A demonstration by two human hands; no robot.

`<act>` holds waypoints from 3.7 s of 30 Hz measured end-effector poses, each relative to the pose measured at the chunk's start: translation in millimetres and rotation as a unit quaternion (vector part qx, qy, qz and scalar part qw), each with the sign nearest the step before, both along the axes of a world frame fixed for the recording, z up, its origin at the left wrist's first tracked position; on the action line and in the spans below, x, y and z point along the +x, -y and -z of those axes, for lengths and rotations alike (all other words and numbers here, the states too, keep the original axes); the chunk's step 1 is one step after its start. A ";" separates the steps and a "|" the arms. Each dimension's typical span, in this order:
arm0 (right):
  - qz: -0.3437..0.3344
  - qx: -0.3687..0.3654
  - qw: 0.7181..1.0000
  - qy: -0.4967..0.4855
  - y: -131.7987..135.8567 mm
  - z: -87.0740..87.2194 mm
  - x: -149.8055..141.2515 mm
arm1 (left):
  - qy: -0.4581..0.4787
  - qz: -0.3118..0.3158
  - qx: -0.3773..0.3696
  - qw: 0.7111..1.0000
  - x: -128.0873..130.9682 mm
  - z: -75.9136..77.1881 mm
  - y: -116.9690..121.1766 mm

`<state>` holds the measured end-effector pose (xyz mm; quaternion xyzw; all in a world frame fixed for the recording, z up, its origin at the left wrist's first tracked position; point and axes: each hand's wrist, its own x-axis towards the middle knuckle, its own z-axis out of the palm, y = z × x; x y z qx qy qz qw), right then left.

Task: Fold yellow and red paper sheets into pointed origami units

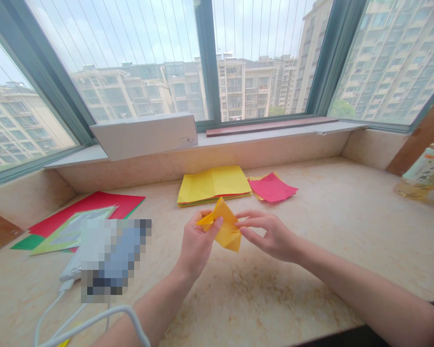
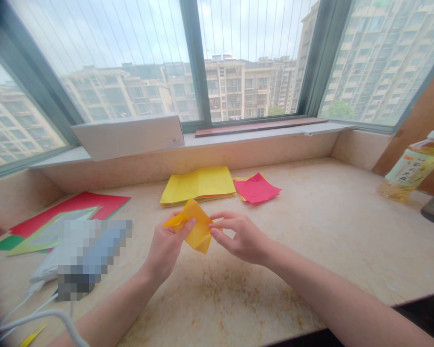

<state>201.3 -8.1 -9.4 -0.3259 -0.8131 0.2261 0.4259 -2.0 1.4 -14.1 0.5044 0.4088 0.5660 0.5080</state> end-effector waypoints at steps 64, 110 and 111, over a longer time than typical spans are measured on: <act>0.028 -0.237 0.961 -0.139 -1.6 -2.0 -7.0 | -0.115 0.093 0.023 0.989 6.3 -6.8 14.7; 0.079 -0.100 0.979 -0.159 -8.1 19.1 -2.1 | 0.085 0.087 -0.046 0.991 5.8 -0.4 5.2; 0.077 -0.101 0.979 -0.161 -8.1 19.4 -2.0 | 0.081 0.095 -0.045 0.991 5.4 -0.1 5.0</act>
